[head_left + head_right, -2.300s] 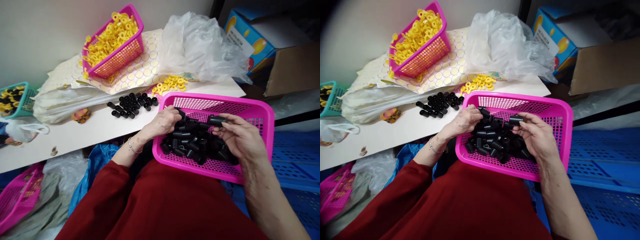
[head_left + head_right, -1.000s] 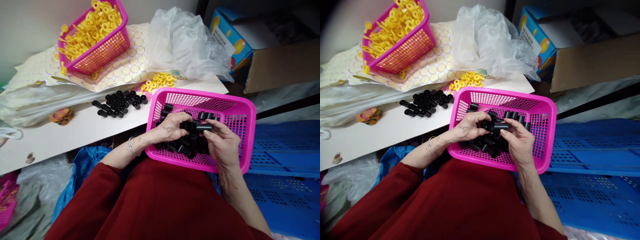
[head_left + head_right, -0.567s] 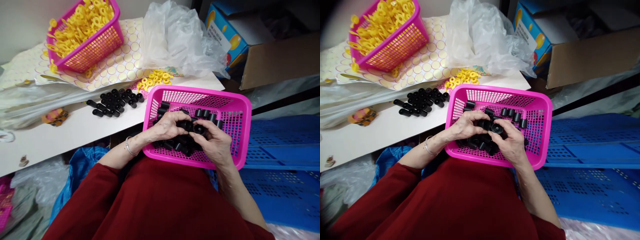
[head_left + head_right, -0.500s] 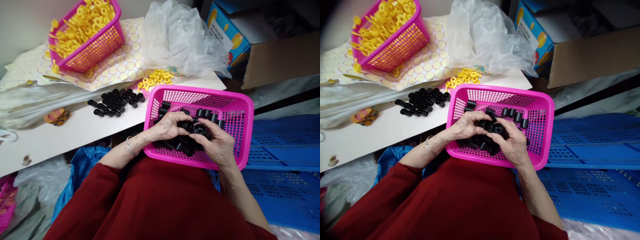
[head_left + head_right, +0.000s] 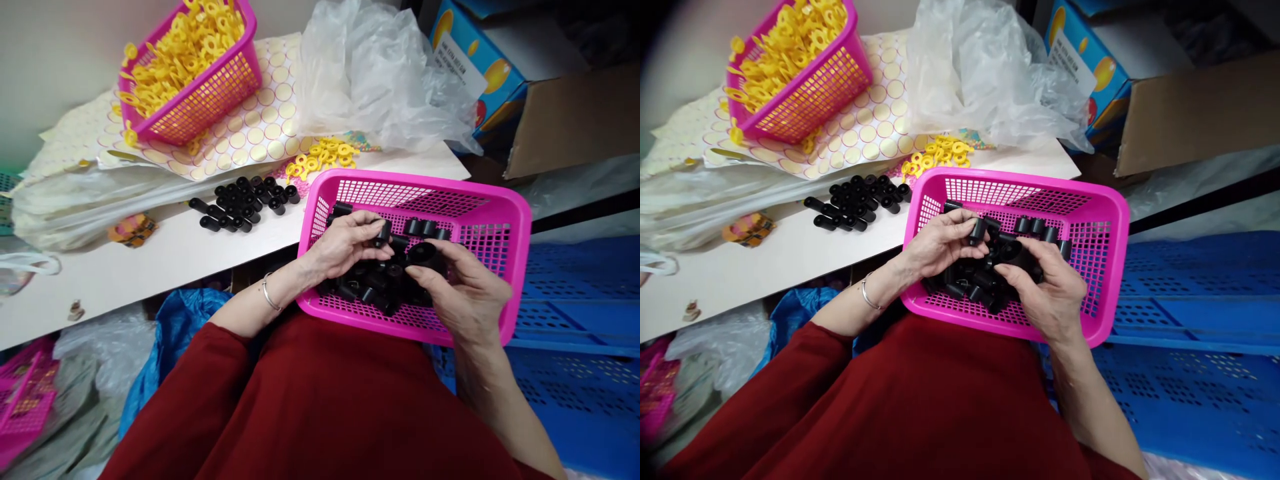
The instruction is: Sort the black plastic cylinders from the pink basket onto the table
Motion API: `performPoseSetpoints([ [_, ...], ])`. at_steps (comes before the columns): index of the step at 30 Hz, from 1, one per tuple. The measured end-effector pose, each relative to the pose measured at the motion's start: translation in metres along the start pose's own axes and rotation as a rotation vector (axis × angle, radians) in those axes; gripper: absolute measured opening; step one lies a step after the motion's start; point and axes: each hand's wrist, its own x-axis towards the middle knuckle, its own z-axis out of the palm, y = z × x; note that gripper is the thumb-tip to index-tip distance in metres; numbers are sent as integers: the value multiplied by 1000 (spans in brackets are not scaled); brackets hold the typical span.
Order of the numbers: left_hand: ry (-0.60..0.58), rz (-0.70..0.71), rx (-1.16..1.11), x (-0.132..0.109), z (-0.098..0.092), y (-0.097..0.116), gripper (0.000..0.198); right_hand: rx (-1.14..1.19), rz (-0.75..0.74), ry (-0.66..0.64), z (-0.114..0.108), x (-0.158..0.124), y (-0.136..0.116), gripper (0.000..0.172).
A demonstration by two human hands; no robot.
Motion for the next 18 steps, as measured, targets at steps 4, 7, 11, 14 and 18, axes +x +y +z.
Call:
performPoseSetpoints([
  [4,71,-93,-142,1,2,-1,33,-163,-123,33,6,-1,-17,29],
  [7,149,-107,-186,0,6,-3,39,-227,-142,11,15,1,-24,28],
  [11,210,-31,-172,-3,13,-6,42,-258,-188,37,22,2,-23,26],
  [14,214,49,-95,-5,15,-9,40,-270,-185,49,24,2,-20,25],
  [18,153,181,122,-10,18,-15,31,-267,-164,63,26,1,-16,26],
])
